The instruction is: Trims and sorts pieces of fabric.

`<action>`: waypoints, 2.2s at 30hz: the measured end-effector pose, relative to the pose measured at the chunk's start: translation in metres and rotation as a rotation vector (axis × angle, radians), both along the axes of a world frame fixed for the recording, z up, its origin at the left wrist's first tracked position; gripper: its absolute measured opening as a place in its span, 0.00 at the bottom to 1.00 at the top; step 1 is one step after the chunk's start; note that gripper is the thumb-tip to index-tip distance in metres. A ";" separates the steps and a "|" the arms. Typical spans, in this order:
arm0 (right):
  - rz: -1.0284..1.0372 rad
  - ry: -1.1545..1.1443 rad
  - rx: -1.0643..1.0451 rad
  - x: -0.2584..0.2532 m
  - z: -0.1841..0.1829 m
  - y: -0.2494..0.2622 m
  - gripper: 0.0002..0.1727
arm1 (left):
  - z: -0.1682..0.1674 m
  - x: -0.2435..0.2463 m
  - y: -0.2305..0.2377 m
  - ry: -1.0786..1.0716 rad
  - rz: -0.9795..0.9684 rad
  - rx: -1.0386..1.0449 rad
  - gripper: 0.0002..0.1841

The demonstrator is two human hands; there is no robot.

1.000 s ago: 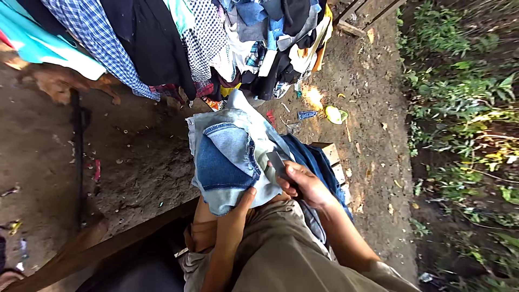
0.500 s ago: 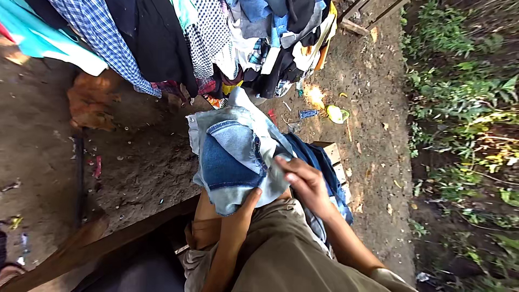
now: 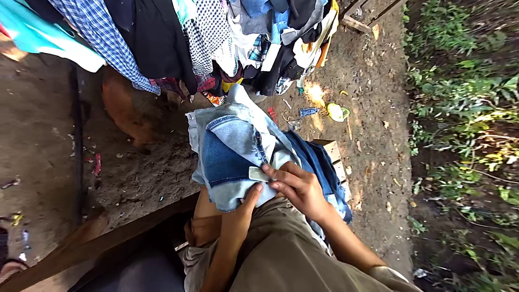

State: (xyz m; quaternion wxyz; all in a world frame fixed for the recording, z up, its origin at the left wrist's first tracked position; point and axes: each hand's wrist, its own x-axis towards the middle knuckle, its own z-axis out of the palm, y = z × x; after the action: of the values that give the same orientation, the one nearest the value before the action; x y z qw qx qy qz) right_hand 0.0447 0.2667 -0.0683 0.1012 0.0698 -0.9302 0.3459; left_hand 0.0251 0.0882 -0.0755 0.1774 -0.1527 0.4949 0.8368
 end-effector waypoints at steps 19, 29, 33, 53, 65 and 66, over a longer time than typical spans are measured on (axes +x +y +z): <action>0.041 -0.146 -0.363 -0.012 -0.017 0.007 0.24 | -0.009 -0.009 0.015 0.038 0.001 0.000 0.14; 0.005 -0.124 -0.560 -0.018 0.008 0.005 0.41 | 0.000 -0.010 0.012 0.001 0.100 0.022 0.17; -0.037 -0.078 -0.327 -0.032 0.009 -0.002 0.25 | -0.005 -0.010 0.012 0.071 0.082 0.002 0.14; -0.138 -0.306 -0.820 -0.027 0.014 0.012 0.11 | 0.012 -0.008 0.010 0.012 0.035 -0.133 0.13; -0.019 -0.239 -0.262 0.022 -0.019 -0.004 0.34 | 0.005 -0.010 0.005 -0.026 -0.011 -0.012 0.14; -0.015 -0.228 -0.281 0.020 -0.020 -0.004 0.33 | 0.004 -0.009 0.004 -0.022 -0.014 0.001 0.14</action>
State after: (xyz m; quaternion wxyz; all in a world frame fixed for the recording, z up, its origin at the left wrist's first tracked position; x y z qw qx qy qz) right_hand 0.0643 0.2626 -0.0881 0.0067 0.0082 -0.8787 0.4773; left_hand 0.0160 0.0922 -0.0713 0.1888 -0.1582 0.4935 0.8342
